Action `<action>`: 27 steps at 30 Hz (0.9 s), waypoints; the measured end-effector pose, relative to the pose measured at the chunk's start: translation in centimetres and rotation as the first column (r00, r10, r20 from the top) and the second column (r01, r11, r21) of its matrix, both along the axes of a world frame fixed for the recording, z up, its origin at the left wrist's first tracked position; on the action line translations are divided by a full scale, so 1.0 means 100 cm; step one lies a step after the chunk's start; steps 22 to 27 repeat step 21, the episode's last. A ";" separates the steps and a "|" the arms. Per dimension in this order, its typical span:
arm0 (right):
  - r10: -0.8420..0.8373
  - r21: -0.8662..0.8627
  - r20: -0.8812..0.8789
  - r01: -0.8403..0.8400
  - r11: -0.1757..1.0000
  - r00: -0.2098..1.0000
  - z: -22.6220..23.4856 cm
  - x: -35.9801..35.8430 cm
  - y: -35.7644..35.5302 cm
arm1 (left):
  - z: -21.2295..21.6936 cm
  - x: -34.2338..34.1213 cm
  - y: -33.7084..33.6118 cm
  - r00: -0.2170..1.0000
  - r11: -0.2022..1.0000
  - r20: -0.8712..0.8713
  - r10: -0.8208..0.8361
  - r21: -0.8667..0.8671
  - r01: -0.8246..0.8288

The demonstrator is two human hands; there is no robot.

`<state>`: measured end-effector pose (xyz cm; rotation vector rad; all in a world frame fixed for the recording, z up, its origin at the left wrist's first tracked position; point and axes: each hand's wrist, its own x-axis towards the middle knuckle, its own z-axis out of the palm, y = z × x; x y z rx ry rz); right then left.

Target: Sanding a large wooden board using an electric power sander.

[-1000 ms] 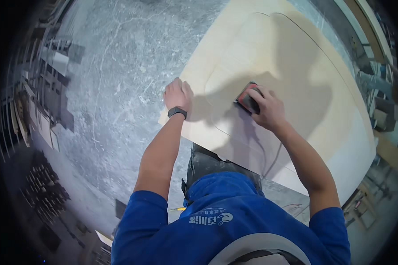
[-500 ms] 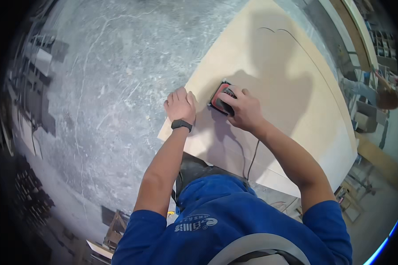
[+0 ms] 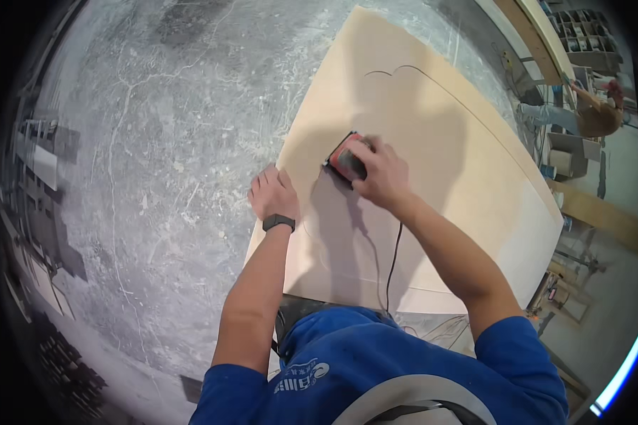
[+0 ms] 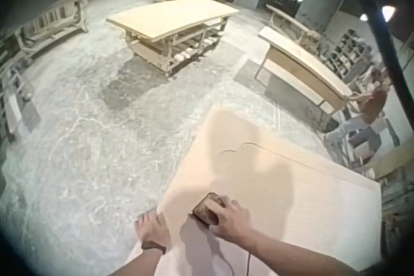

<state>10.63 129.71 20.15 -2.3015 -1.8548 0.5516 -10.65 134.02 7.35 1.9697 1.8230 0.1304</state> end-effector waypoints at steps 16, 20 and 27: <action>-0.554 -0.049 0.087 0.559 0.828 0.828 0.013 0.086 0.114 | 0.026 0.000 0.001 0.999 0.998 -0.029 0.018 -0.057 -0.020; -0.663 -0.113 0.084 0.668 0.736 0.744 0.026 0.092 0.127 | 0.028 -0.001 0.003 0.999 0.996 -0.034 0.009 -0.091 -0.012; -0.680 -0.167 0.102 0.687 0.708 0.726 0.033 0.092 0.131 | 0.027 -0.002 0.004 0.999 0.995 -0.038 0.004 -0.102 -0.008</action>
